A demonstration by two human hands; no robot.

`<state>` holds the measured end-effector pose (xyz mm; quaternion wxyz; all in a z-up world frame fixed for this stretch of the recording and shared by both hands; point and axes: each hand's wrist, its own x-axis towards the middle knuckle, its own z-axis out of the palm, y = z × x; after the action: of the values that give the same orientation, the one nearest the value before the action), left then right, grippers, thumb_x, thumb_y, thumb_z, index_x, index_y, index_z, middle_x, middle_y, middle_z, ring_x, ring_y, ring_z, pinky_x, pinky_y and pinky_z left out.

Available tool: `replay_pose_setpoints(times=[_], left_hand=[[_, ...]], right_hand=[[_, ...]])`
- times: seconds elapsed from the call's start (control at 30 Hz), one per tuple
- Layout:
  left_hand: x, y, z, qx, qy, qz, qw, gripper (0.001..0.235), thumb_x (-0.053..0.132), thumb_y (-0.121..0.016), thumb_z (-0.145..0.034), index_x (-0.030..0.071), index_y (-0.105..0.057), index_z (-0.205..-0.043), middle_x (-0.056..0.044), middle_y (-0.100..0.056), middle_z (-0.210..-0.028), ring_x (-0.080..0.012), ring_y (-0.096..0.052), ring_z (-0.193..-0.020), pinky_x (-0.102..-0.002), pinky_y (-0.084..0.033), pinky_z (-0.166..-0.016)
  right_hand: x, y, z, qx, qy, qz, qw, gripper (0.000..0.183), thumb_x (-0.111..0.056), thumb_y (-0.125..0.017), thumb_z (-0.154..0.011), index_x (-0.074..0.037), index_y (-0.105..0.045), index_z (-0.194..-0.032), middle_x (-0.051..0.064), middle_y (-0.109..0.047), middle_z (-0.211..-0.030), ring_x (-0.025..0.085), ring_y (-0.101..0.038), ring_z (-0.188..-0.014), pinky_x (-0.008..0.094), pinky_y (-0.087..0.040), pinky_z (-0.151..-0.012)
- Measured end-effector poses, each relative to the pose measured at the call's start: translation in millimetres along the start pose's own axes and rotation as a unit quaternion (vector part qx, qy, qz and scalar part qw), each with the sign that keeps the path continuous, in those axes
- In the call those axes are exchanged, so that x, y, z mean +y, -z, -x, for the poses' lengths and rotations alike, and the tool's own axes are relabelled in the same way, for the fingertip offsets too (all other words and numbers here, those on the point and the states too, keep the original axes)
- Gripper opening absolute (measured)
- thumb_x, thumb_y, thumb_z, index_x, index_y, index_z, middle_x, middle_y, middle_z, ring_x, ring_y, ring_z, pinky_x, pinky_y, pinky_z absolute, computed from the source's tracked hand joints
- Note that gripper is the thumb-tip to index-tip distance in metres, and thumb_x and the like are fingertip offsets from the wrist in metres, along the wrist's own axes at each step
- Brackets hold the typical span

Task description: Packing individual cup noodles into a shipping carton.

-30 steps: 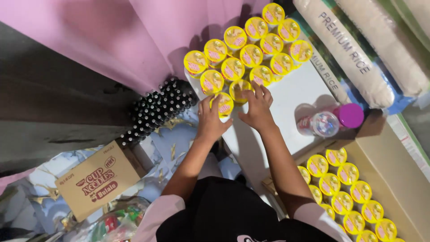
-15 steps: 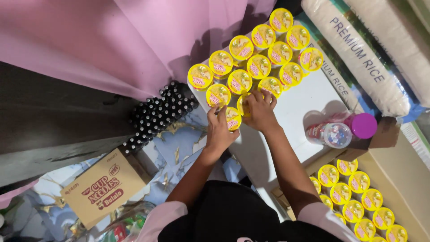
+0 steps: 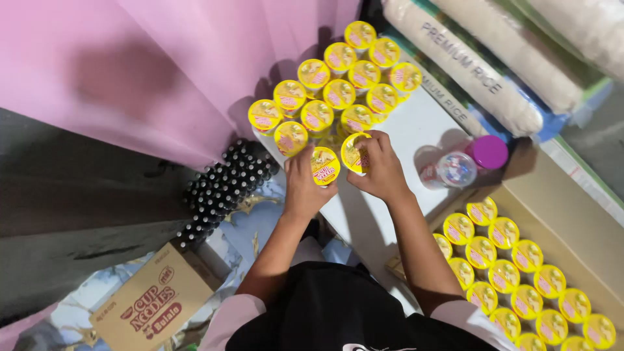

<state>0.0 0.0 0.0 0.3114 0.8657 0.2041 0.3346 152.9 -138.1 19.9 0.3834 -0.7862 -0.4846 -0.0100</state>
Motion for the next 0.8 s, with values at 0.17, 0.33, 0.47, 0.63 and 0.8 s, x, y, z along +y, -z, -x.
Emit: replay_pose_setpoints(times=[0.17, 0.33, 0.47, 0.63, 0.8], left_hand=[[47.0, -16.1, 7.8, -0.022, -0.049, 0.006, 0.999, 0.090, 0.015, -0.087, -0.061, -0.001, -0.045, -0.139, -0.021, -0.056, -0.129, -0.0408, -0.050, -0.121, -0.054, -0.041, -0.106], [100.8, -38.7, 31.6, -0.039, -0.120, 0.040, 0.991, 0.086, 0.016, -0.088, -0.063, 0.002, -0.047, -0.138, -0.019, -0.056, -0.130, -0.0392, -0.051, -0.124, -0.052, -0.041, -0.109], [140.7, -63.6, 56.9, -0.055, -0.137, 0.109, 0.983, 0.086, 0.012, -0.086, -0.063, 0.001, -0.047, -0.139, -0.020, -0.051, -0.129, -0.0392, -0.051, -0.124, -0.049, -0.045, -0.107], [173.8, -94.9, 92.2, -0.143, -0.114, 0.172, 0.968, 0.084, 0.010, -0.085, -0.066, 0.000, -0.047, -0.141, -0.022, -0.050, -0.132, -0.0394, -0.055, -0.124, -0.045, -0.051, -0.105], [202.1, -118.2, 116.0, -0.198, -0.155, 0.202, 0.947, 0.084, 0.012, -0.088, -0.065, 0.001, -0.048, -0.138, -0.021, -0.052, -0.134, -0.0400, -0.055, -0.128, -0.046, -0.049, -0.109]], right_hand=[[-0.1, 46.0, 45.5, 0.091, -0.028, 0.022, 0.995, 0.064, -0.025, -0.088, -0.065, -0.009, -0.058, -0.119, 0.021, -0.057, -0.130, 0.040, -0.062, -0.114, 0.047, -0.054, -0.090], [5.0, 86.2, 111.8, 0.182, -0.046, 0.044, 0.981, 0.070, -0.025, -0.095, -0.067, -0.004, -0.058, -0.123, 0.021, -0.056, -0.125, 0.040, -0.059, -0.116, 0.047, -0.052, -0.097], [17.6, 113.2, 161.2, 0.236, -0.087, 0.007, 0.968, 0.072, -0.022, -0.095, -0.068, -0.003, -0.054, -0.125, 0.020, -0.054, -0.126, 0.038, -0.058, -0.120, 0.043, -0.054, -0.099], [29.2, 129.7, 230.6, 0.268, -0.140, 0.040, 0.952, 0.073, -0.017, -0.094, -0.066, -0.002, -0.053, -0.124, 0.017, -0.055, -0.121, 0.037, -0.055, -0.117, 0.046, -0.051, -0.101], [38.8, 140.0, 282.2, 0.303, -0.187, 0.050, 0.933, 0.074, -0.013, -0.090, -0.068, -0.001, -0.050, -0.129, 0.019, -0.051, -0.127, 0.038, -0.054, -0.124, 0.044, -0.051, -0.105]])
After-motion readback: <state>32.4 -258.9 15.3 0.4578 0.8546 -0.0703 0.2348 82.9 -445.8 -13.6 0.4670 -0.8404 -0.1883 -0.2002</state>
